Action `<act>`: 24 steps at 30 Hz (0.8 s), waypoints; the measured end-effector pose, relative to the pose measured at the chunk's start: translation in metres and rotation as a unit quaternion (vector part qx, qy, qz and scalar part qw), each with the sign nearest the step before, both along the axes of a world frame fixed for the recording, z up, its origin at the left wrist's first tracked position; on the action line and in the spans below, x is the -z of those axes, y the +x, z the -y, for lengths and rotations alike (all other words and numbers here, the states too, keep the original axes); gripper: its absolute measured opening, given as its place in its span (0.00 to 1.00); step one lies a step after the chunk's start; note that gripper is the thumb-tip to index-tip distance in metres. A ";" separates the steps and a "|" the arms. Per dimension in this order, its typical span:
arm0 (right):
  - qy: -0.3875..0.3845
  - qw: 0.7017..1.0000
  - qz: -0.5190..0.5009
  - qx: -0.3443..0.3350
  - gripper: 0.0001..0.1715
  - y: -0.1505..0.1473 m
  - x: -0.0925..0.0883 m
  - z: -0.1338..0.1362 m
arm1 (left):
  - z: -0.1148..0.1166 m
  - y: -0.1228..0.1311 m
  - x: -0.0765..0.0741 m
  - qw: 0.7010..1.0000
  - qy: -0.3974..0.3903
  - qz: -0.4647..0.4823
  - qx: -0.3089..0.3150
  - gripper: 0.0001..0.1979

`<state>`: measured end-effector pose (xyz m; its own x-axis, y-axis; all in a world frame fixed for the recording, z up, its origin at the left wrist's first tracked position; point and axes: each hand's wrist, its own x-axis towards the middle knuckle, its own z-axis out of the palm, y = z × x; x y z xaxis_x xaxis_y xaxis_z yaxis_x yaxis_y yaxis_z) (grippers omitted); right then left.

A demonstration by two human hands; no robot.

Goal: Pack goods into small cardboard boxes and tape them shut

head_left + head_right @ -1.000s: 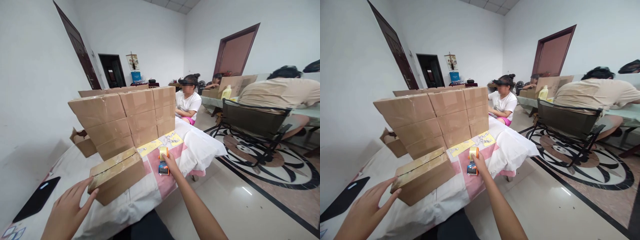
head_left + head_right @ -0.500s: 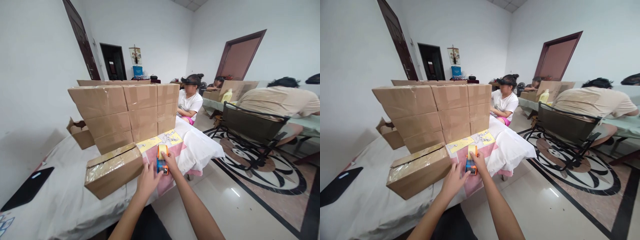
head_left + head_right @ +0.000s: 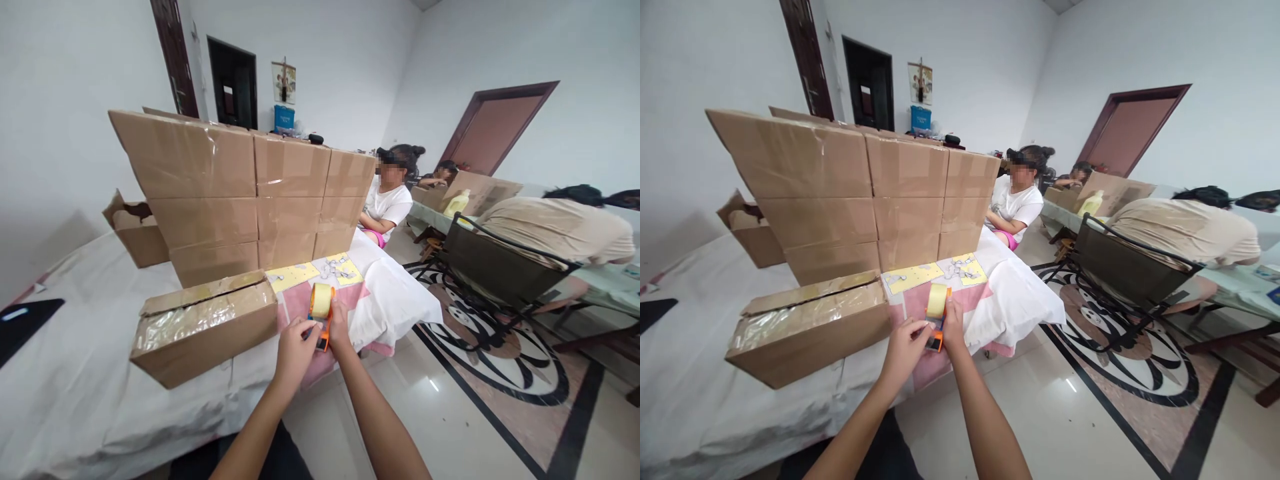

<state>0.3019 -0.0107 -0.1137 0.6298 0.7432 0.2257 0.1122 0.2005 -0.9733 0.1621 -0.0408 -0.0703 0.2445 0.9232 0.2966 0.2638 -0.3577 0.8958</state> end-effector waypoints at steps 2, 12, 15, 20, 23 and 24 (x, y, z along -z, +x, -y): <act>-0.024 0.999 -0.015 0.021 0.30 -0.002 -0.003 0.000 | 0.001 -0.002 -0.003 0.999 -0.043 0.003 0.021 0.13; -0.036 0.999 -0.024 0.008 0.25 -0.005 -0.012 -0.001 | 0.001 -0.006 0.006 0.983 -0.151 0.089 0.050 0.22; -0.033 0.999 -0.024 0.010 0.25 -0.006 -0.013 -0.002 | 0.007 -0.003 0.015 0.974 -0.186 0.115 0.059 0.26; -0.042 0.998 -0.035 0.024 0.24 -0.003 -0.010 -0.004 | 0.014 -0.001 0.026 0.963 -0.199 0.176 0.054 0.34; -0.047 0.997 -0.047 0.034 0.25 -0.002 -0.008 -0.005 | 0.014 -0.004 0.028 0.959 -0.205 0.190 0.054 0.35; -0.046 0.997 -0.045 0.032 0.25 -0.002 -0.008 -0.006 | 0.014 -0.004 0.028 0.959 -0.208 0.183 0.056 0.34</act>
<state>0.3002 -0.0051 -0.1056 0.6906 0.7166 0.0981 0.0330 0.1043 -0.9940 0.1576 -0.0549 -0.0987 0.2979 0.9546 -0.0059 -0.1152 0.0421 0.9925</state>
